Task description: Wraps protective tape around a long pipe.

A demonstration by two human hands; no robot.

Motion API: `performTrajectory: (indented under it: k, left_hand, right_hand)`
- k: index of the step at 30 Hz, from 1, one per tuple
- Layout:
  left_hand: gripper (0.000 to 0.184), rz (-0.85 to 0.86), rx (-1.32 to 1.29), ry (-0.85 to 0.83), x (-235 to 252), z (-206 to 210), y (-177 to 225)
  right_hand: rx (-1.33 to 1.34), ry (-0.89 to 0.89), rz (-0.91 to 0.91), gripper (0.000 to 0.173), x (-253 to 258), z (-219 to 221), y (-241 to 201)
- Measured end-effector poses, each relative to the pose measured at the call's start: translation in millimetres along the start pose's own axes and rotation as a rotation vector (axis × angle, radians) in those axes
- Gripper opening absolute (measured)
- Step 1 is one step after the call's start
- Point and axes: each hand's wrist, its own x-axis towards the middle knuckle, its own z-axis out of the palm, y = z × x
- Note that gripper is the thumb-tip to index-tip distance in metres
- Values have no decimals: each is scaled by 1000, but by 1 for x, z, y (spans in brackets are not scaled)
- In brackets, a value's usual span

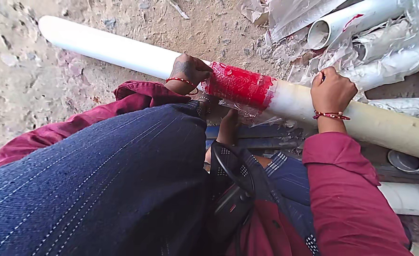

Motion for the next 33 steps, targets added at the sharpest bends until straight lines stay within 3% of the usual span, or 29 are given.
performTrajectory:
  k: [8, 14, 22, 33]
  left_hand:
    - [17, 23, 14, -24, 4, 3, -3]
    - [21, 266, 116, -39, 3, 13, -8]
    - [21, 126, 59, 67, -1, 8, -10]
    - [20, 113, 95, 66, -1, 6, -4]
  right_hand:
    - [-12, 2, 7, 38, 0, 0, -1]
    - [-19, -6, 14, 38, 1, 1, -1]
    - [-12, -7, 26, 38, 1, 1, -1]
    - [2, -8, 27, 38, 1, -1, -2]
